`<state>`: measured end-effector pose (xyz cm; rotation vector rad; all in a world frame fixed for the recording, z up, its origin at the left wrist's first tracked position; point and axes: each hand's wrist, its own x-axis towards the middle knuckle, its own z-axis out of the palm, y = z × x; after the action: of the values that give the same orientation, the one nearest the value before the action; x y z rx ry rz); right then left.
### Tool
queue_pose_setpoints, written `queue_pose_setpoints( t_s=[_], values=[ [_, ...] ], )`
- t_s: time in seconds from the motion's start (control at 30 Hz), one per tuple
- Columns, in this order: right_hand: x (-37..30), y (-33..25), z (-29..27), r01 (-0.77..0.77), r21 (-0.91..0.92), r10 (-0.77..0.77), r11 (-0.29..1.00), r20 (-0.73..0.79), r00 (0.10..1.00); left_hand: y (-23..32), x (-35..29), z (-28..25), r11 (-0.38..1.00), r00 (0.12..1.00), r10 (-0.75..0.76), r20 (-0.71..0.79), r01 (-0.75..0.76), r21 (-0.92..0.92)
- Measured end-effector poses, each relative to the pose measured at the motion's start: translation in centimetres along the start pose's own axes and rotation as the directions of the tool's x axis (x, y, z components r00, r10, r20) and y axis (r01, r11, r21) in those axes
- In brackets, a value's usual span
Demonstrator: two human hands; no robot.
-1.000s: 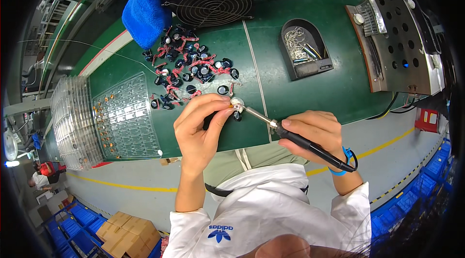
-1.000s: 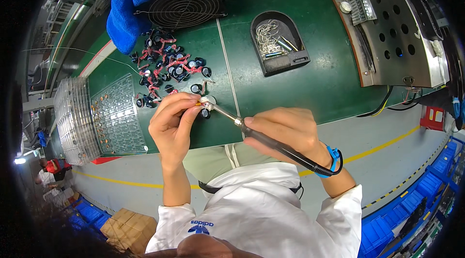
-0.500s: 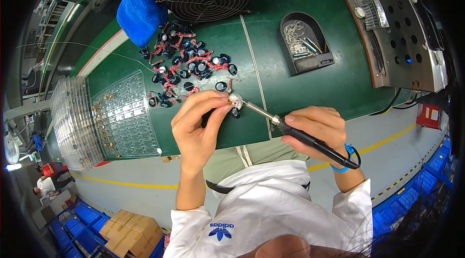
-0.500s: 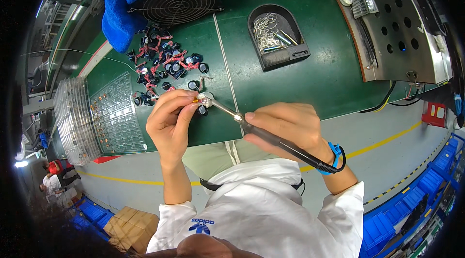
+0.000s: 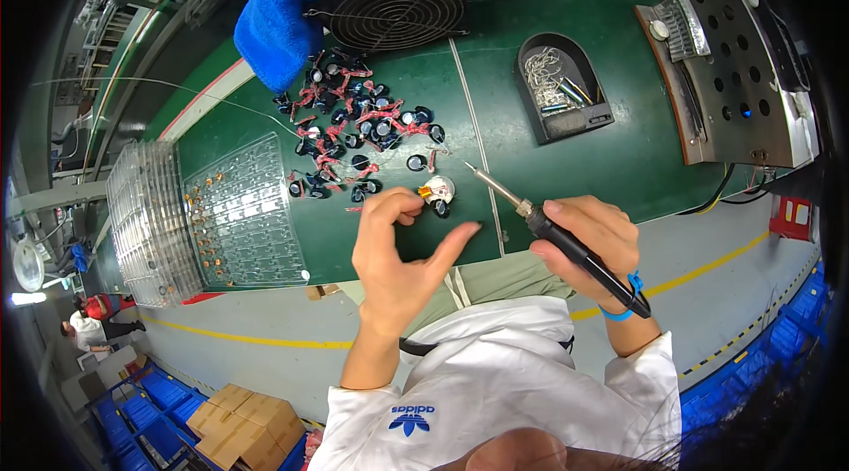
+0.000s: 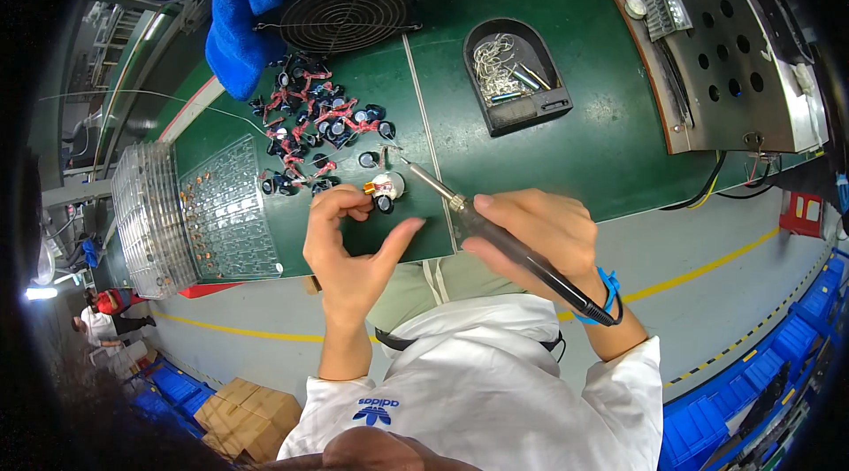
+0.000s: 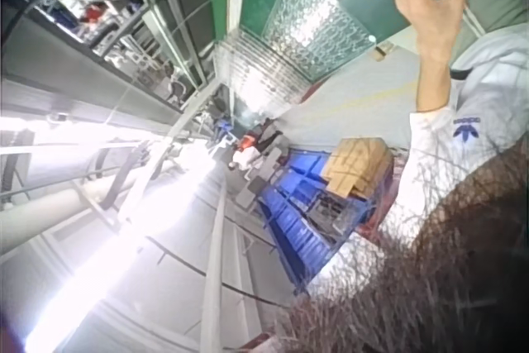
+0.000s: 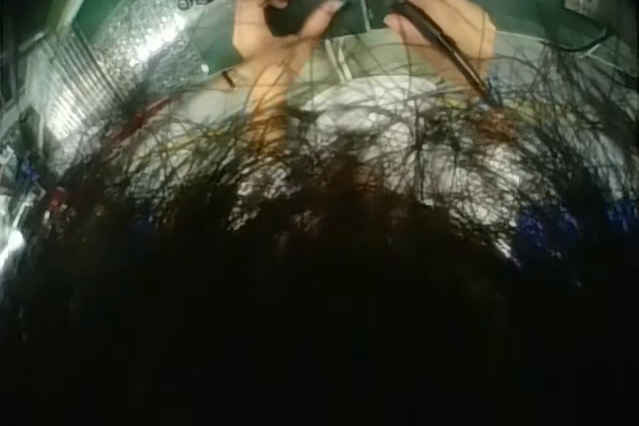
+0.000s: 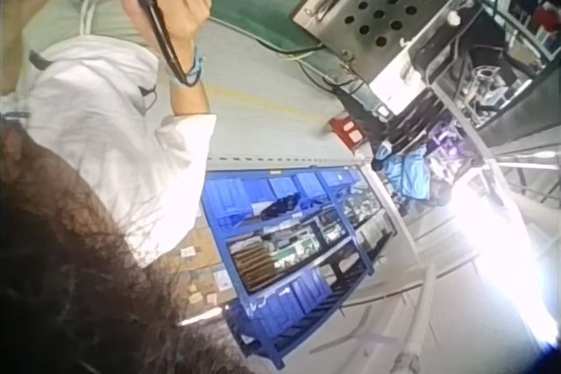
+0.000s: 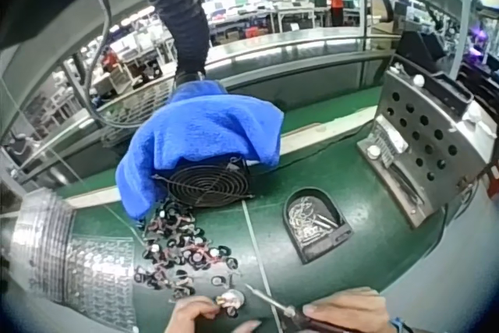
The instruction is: Soldering small electronic components onto a circular circuit base at a workbench.
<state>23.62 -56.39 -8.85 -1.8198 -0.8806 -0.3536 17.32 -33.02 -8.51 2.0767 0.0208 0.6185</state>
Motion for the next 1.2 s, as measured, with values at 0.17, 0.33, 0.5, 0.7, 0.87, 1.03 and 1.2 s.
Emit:
queue_pose_setpoints(
  t_s=[0.17,0.33,0.5,0.7,0.87,1.03,1.2],
  values=[
    [-0.9,-0.2,0.5,-0.007,0.032,0.008,0.999,-0.033,0.999,0.2,0.6,-0.2,0.986,0.997,0.080,0.015,-0.081,0.149],
    [-0.8,-0.2,0.8,0.057,-0.017,-0.057,0.998,-0.020,0.998,-0.3,0.4,-0.2,0.988,0.994,0.111,0.020,-0.113,0.108],
    [-1.1,-0.1,1.2,0.060,-0.003,-0.060,0.998,-0.053,0.997,0.1,0.4,-0.2,0.995,0.998,0.057,-0.009,-0.056,0.085],
    [-1.1,0.2,1.2,0.071,0.024,-0.070,0.997,-0.054,0.996,1.1,0.7,-0.5,0.973,0.998,0.062,0.018,-0.064,0.221],
    [-1.0,0.3,1.3,0.073,0.050,-0.072,0.996,-0.027,0.997,1.8,1.1,-0.8,0.958,0.995,0.071,0.076,-0.089,0.274],
    [-0.7,0.2,1.2,0.065,0.052,-0.065,0.997,-0.006,0.998,2.4,1.4,-1.1,0.950,0.993,0.047,0.110,-0.079,0.303],
    [-0.8,0.2,1.1,0.053,0.059,-0.052,0.997,-0.030,0.998,2.2,1.9,-1.6,0.936,0.988,0.077,0.136,-0.119,0.333]
  ],
)
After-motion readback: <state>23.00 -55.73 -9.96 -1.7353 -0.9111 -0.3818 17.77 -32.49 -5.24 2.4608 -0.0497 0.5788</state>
